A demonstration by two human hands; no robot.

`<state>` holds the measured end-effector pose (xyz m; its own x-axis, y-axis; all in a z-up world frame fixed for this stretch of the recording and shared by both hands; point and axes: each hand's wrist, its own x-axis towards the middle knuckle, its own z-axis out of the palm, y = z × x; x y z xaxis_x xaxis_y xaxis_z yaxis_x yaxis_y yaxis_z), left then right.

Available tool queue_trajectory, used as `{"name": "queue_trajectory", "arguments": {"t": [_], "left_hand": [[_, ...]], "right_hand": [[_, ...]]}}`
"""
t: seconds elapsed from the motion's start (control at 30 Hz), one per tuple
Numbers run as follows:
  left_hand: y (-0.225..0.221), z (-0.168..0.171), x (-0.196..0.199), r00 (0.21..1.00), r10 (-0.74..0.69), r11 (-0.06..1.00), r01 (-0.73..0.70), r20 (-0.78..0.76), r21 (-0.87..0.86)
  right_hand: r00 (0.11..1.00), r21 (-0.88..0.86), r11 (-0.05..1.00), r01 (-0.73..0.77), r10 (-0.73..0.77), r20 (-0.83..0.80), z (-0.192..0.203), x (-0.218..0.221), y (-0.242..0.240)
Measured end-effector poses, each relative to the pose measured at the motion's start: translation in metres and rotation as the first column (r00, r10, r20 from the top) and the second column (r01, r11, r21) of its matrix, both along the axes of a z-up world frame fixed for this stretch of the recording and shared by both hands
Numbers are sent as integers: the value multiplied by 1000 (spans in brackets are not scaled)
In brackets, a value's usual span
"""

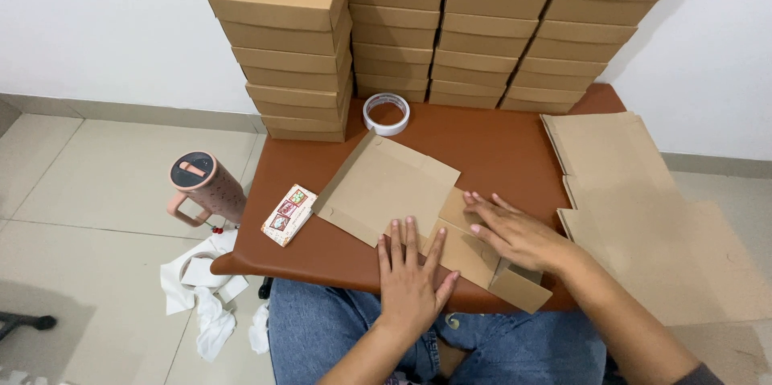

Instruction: Assembling cardboard boxes from flat sheets by folding and tucking flaps.

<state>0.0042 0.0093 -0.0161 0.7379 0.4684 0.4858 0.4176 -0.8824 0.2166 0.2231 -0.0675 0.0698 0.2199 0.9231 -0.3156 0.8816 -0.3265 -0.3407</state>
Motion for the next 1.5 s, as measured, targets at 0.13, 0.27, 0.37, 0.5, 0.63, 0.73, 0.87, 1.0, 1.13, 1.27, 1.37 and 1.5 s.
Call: {"name": "queue_trajectory", "arguments": {"t": [0.13,0.27,0.37,0.5,0.63,0.73,0.87,1.0,1.13,1.27,1.37,1.5], "left_hand": [[-1,7,-1,1000,3,1000,-3,4,5],[0,5,-2,1000,-15,1000,15,-2,-15],[0,5,-3,1000,-17,1000,17,2,-8],[0,5,-3,1000,-30,999,30,6,-39],[1,4,-2,999,-42,998,43,33,-42],[1,8,-3,997,-46,996,51,68,-73],[-3,13,-8,997,-42,995,48,71,-87],[-16,16,-37,996,-55,985,66,72,-161],[-6,-36,-71,984,157,964,-171,-83,-205],[10,-4,-91,950,314,947,-313,-3,-65],[15,9,-88,973,230,960,-230,-13,-159],[21,22,-75,986,141,967,-118,87,-226]], "right_hand": [[994,267,963,-38,8,112,9,-6,32],[978,282,936,210,-206,-43,-2,2,59],[964,254,931,263,-247,-96,-21,12,72],[990,287,949,133,-116,-75,-3,-5,73],[986,308,937,-165,147,82,-28,-12,75],[980,258,946,-199,194,45,-30,-17,85],[998,230,973,-22,7,64,-9,-21,108],[986,319,941,111,-65,-152,-19,2,125],[972,179,975,129,-88,-220,-52,33,136],[954,144,982,119,-73,-292,-18,9,126],[969,73,988,137,-118,-218,1,-10,118],[987,105,990,91,-76,-144,-2,-13,115]]}}
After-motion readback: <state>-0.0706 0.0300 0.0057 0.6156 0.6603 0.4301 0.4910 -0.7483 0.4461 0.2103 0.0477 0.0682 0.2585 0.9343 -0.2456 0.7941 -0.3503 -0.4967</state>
